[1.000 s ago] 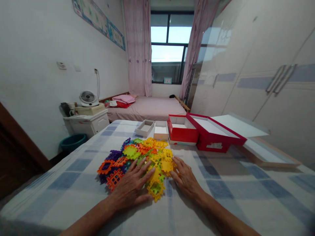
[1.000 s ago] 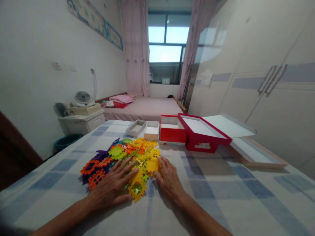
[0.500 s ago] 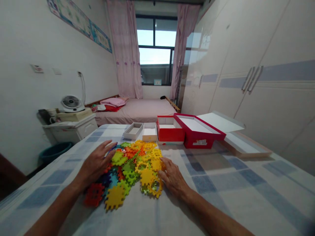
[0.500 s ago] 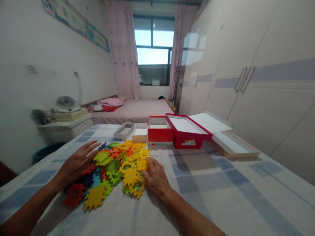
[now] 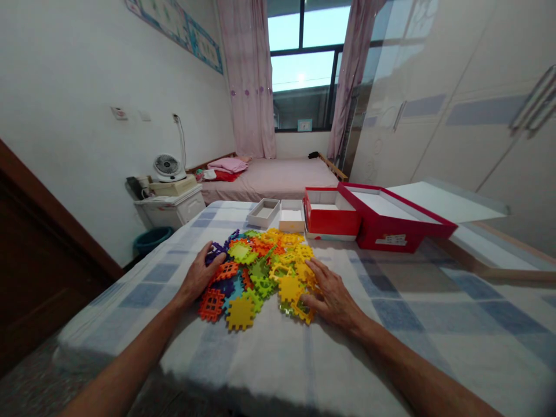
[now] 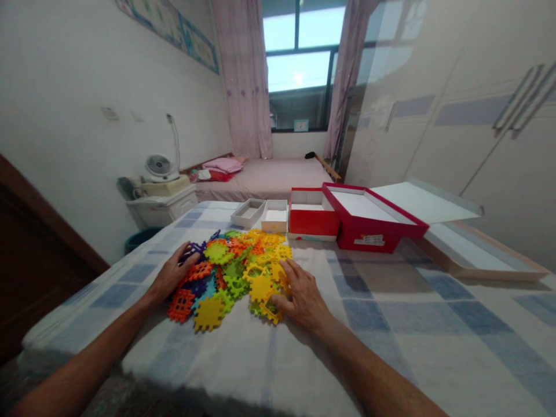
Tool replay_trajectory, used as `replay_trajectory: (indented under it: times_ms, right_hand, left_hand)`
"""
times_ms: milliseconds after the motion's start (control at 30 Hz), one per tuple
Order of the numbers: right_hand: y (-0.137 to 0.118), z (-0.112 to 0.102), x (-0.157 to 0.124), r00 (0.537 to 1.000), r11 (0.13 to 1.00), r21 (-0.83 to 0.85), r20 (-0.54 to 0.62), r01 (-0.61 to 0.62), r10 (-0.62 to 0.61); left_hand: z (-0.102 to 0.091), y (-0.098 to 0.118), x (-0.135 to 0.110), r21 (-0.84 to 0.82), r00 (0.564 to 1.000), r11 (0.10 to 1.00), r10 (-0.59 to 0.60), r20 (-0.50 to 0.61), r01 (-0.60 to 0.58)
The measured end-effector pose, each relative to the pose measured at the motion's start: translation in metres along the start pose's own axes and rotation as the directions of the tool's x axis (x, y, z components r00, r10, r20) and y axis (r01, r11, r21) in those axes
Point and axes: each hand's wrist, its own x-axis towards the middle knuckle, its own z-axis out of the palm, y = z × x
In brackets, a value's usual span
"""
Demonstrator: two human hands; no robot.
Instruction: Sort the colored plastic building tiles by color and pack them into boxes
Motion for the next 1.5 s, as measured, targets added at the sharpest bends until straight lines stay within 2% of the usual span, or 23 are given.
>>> replay_trajectory:
  times_ms: [133, 233, 367, 500, 733, 933, 1067, 1267, 1367, 1433, 1500]
  right_hand:
    - [-0.001, 0.000, 0.000, 1.000, 1.000, -0.015, 0.019, 0.010, -0.010]
    - [-0.002, 0.000, 0.000, 0.999, 1.000, -0.018, 0.038, 0.006, -0.005]
    - [-0.004, -0.001, -0.001, 0.999, 1.000, -0.006, 0.032, 0.011, -0.010]
    - [-0.004, -0.001, -0.001, 1.000, 1.000, 0.011, 0.023, 0.015, -0.015]
    - [-0.004, 0.000, -0.001, 1.000, 0.999, 0.046, -0.012, 0.013, -0.013]
    - [0.000, 0.003, 0.000, 0.998, 0.992, 0.120, -0.052, -0.035, 0.042]
    - [0.005, 0.003, 0.003, 0.991, 0.972, 0.231, -0.107, -0.050, 0.076]
    - [0.006, -0.005, 0.009, 0.951, 0.925, 0.373, -0.252, -0.079, 0.182]
    - [0.007, -0.008, 0.008, 0.929, 0.918, 0.377, -0.281, -0.124, 0.241]
    - [0.008, -0.010, 0.007, 0.920, 0.921, 0.352, -0.281, -0.166, 0.273]
    - [0.008, -0.011, 0.007, 0.913, 0.923, 0.327, -0.279, -0.201, 0.298]
  left_hand:
    - [0.010, 0.013, 0.001, 0.015, 0.995, 0.998, 0.065, -0.072, -0.064]
    - [0.019, 0.020, 0.001, 0.013, 0.984, 0.988, 0.157, -0.088, -0.157]
    - [0.031, 0.031, -0.001, 0.076, 0.948, 0.953, 0.300, -0.109, -0.293]
    - [0.043, 0.051, -0.007, 0.177, 0.899, 0.895, 0.428, -0.091, -0.408]
    - [0.063, 0.094, -0.017, 0.323, 0.790, 0.751, 0.613, -0.013, -0.577]
    - [0.082, 0.118, -0.028, 0.398, 0.715, 0.626, 0.688, 0.121, -0.670]
    - [0.096, 0.131, -0.036, 0.398, 0.666, 0.568, 0.727, 0.167, -0.720]
    - [0.120, 0.157, -0.045, 0.301, 0.630, 0.565, 0.751, 0.197, -0.768]
    - [0.122, 0.168, -0.043, 0.182, 0.613, 0.585, 0.765, 0.197, -0.790]
    - [0.117, 0.169, -0.032, 0.109, 0.631, 0.621, 0.761, 0.155, -0.776]
    - [0.108, 0.162, -0.011, 0.097, 0.689, 0.682, 0.720, 0.080, -0.725]
